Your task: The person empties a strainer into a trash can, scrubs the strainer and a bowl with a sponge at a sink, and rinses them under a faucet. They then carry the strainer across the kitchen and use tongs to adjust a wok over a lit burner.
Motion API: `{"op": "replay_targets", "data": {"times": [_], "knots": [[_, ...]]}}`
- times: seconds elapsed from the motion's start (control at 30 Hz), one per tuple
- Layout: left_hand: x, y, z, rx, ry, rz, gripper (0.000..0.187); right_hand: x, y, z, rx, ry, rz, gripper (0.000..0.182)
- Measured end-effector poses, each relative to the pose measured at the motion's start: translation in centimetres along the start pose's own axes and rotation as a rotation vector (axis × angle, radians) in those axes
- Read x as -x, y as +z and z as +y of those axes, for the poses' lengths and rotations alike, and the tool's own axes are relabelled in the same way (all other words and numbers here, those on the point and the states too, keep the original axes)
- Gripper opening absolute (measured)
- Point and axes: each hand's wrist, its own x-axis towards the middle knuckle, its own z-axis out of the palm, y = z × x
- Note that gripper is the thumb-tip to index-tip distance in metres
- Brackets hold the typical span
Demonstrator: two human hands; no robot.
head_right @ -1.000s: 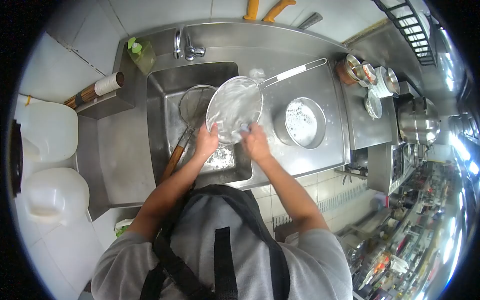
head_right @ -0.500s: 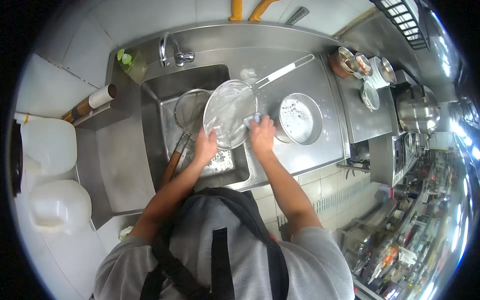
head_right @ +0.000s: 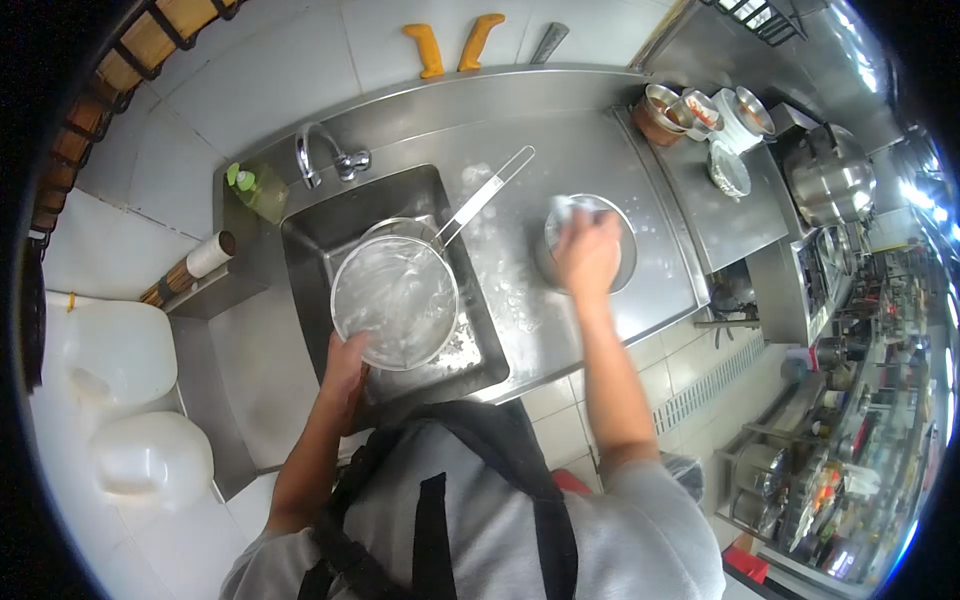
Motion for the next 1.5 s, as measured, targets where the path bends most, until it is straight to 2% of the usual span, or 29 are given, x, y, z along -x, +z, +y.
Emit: {"op": "replay_targets", "data": {"times": [0.03,0.07,0.13,0.17,0.23,0.27,0.3,0.33,0.4,0.43,0.47,0.5,0.57,0.63,0.7,0.8,0.83,0.9,1.03,1.1,1.17,1.2,1.23,1.27,1.33,1.37,1.43,1.47,1.5], "knots": [[0.8,-0.5,0.3,-0.007,0.002,0.004,0.040,-1.7,0.1,2.0,0.041,0.193,-0.198,0.040],[1.6,-0.8,1.1,0.050,0.020,0.011,0.042,-3.0,0.6,4.0,0.035,0.193,-0.193,0.040],[2.5,-1.2,1.4,0.111,0.045,0.013,0.045,-4.2,2.9,7.5,-0.057,0.259,-0.599,0.060],[2.8,-1.8,1.3,0.092,0.017,0.040,0.045,-3.8,4.0,7.9,-0.057,0.258,-0.592,0.060],[3.8,-2.9,1.0,0.098,0.010,0.084,0.045,-2.8,5.7,9.5,-0.118,0.012,-0.684,0.082],[3.8,-2.9,0.5,0.135,0.036,0.071,0.045,-2.9,7.6,10.9,-0.004,0.020,-0.696,0.097],[3.0,-4.2,-0.6,0.108,-0.032,0.012,0.048,-2.8,7.0,10.6,0.056,0.027,-0.647,0.090],[3.8,-3.7,1.0,0.050,-0.001,-0.030,0.049,-2.7,2.5,7.5,0.005,0.204,-0.649,0.075],[4.0,-4.0,1.0,0.098,0.044,0.023,0.054,-2.0,2.3,7.0,-0.187,0.273,-0.254,0.062],[4.1,-4.0,1.1,0.060,0.063,0.033,0.056,-2.0,0.1,4.9,-0.270,0.286,-0.157,0.056],[3.9,-4.7,0.7,0.041,0.048,0.018,0.055,-1.7,-0.1,3.7,-0.414,0.175,-0.044,0.057],[3.9,-5.5,0.6,0.018,0.029,0.026,0.053,-0.9,-3.0,0.0,-0.592,0.181,-0.087,0.056],[3.6,-5.3,1.8,0.013,0.023,0.093,0.052,0.0,-1.6,-4.2,-0.840,-0.047,-0.061,0.058],[3.5,-5.1,3.5,0.025,0.018,0.181,0.051,0.9,2.3,-7.7,-0.765,-0.250,-0.106,0.057],[3.4,-5.5,6.0,-0.164,0.074,0.180,0.050,1.9,3.5,-11.1,-0.918,-0.224,-0.309,0.054],[4.0,-6.0,8.8,-0.176,0.139,0.205,0.050,2.0,2.2,-14.0,-1.225,-0.045,-0.480,0.053],[4.4,-6.0,9.5,-0.175,0.144,0.205,0.050,2.0,3.6,-14.4,-1.226,-0.050,-0.477,0.053],[5.2,-5.6,10.8,-0.112,0.237,0.218,0.050,2.3,5.2,-15.3,-1.122,-0.319,-0.202,0.060],[6.4,-5.8,11.4,-0.268,0.276,0.362,0.047,3.7,4.4,-16.1,-0.748,-0.372,-0.402,0.045],[7.2,-5.5,12.1,-0.558,0.427,0.420,0.042,3.6,4.6,-16.5,-0.787,-0.348,-0.430,0.038],[6.8,-6.3,12.7,-0.527,0.398,0.394,0.043,3.2,7.0,-16.6,-0.974,-0.405,-0.339,0.037],[7.0,-6.8,12.9,-0.500,0.367,0.369,0.043,3.4,7.7,-16.5,-0.943,-0.398,-0.381,0.039],[7.4,-6.0,13.6,-0.465,0.414,0.406,0.041,3.5,8.6,-16.3,-0.727,-0.538,-0.310,0.044],[7.7,-5.0,14.4,-0.437,0.454,0.461,0.039,3.4,8.8,-16.0,-0.728,-0.585,-0.377,0.050],[7.5,-5.5,14.9,-0.768,0.500,0.549,0.034,3.2,7.9,-15.3,-0.766,-0.644,-0.629,0.066],[7.9,-4.9,15.7,-0.757,0.521,0.483,0.034,3.5,6.8,-15.0,-0.749,-0.740,-0.581,0.066],[7.4,-6.6,15.5,-0.843,0.483,0.569,0.033,4.0,9.6,-15.2,-0.643,-0.650,-0.480,0.054],[7.3,-6.6,15.8,-0.795,0.512,0.553,0.033,3.3,7.7,-15.0,-0.863,-0.587,-0.480,0.045],[7.1,-6.6,16.1,-0.741,0.557,0.526,0.033,3.0,6.4,-15.7,-0.888,-0.316,-0.481,0.036]]}}
